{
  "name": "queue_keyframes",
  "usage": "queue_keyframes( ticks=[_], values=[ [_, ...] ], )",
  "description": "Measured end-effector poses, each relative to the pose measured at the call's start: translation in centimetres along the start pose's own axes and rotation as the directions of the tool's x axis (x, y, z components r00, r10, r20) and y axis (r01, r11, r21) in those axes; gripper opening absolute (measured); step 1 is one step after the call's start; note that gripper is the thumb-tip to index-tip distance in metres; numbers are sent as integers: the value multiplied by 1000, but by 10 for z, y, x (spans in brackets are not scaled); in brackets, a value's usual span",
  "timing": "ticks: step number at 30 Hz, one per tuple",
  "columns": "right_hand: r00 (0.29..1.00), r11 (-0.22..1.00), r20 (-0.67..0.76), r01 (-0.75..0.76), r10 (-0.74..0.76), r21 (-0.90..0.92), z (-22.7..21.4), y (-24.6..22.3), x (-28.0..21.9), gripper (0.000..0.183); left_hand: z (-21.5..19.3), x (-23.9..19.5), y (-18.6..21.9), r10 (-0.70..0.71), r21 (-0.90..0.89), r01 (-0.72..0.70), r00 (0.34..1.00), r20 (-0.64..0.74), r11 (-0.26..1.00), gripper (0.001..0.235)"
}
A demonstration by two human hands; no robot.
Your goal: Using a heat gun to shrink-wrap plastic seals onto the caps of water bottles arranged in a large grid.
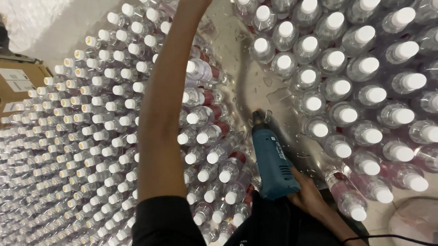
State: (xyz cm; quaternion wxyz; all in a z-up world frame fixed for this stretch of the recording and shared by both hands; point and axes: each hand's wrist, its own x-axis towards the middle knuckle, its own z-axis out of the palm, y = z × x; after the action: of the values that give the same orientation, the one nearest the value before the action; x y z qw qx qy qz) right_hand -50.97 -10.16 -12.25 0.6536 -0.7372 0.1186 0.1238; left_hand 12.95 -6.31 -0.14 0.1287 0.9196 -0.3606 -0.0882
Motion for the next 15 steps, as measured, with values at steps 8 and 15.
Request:
queue_keyframes(
  ticks=[8,15],
  values=[
    [995,999,-97,-32,31,-12,10,41,7,99,29,-95,23,-110,-2,111,986,122,994,27],
    [997,997,-80,-1,-5,-71,10,38,12,93,52,-164,52,1,-97,10,994,107,995,44]
  ],
)
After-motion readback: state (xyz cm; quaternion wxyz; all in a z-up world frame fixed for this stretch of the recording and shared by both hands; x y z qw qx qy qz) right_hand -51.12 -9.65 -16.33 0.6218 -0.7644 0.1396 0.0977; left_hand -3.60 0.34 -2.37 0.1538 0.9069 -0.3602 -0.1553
